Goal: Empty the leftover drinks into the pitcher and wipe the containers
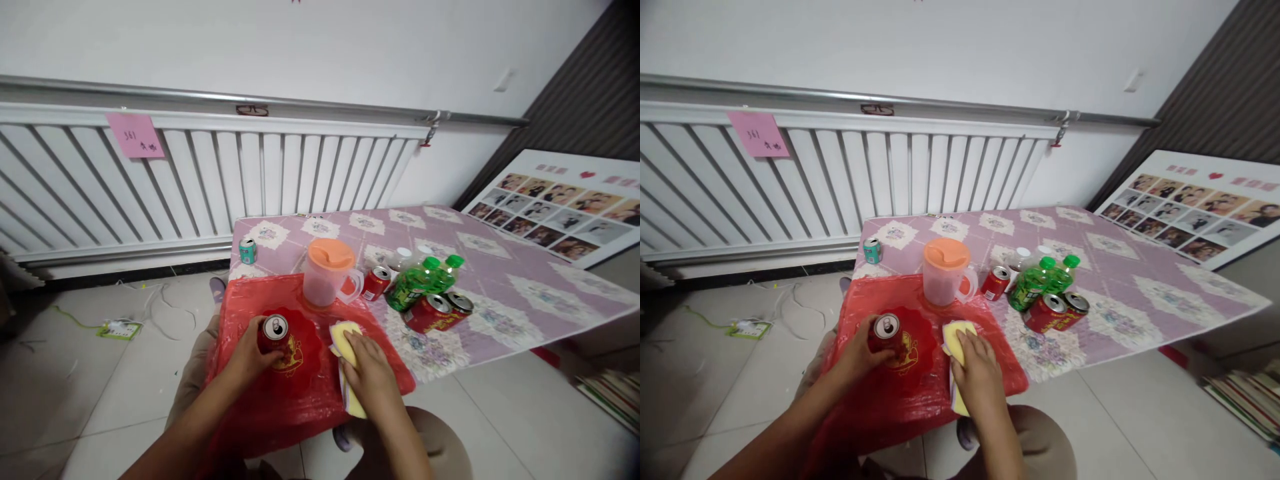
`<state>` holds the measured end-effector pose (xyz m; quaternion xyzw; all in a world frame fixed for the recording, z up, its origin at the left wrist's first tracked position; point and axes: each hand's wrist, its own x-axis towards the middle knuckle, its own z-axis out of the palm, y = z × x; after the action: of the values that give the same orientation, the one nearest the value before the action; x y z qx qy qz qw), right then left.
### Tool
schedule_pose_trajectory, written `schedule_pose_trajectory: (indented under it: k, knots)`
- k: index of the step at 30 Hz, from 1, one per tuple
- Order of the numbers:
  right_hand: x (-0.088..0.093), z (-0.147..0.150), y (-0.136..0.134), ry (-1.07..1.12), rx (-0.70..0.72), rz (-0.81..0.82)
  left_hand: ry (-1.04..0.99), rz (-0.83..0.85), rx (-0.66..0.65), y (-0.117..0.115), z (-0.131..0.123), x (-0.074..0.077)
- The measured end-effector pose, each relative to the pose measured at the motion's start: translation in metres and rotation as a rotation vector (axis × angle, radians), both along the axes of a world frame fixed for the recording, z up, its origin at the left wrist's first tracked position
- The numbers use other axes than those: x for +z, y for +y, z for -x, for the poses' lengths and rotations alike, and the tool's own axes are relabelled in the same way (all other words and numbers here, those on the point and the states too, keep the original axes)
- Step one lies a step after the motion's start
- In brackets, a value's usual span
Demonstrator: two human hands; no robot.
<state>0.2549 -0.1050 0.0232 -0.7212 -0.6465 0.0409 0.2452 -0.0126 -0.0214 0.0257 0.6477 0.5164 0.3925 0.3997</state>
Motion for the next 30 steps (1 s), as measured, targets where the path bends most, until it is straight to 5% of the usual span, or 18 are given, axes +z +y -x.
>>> schedule_pose_trajectory:
  k: [5,10,16,26,30]
  knots:
    - [-0.021,0.009,0.000,-0.088,-0.099,0.206,0.034,-0.011,0.007,0.002,0.000,-0.005]
    - [-0.026,0.012,0.000,-0.065,-0.191,-0.018,0.044,0.005,-0.049,0.008,0.004,0.004]
    - [-0.019,0.018,0.004,0.046,-0.125,-0.161,-0.039,0.110,-0.002,0.017,0.012,0.020]
    - [-0.010,0.030,0.008,0.193,0.009,-0.260,-0.132,0.078,-0.056,0.008,0.004,0.026]
    - [-0.011,0.024,0.007,0.118,-0.110,-0.153,-0.082,0.030,-0.085,0.000,-0.002,0.025]
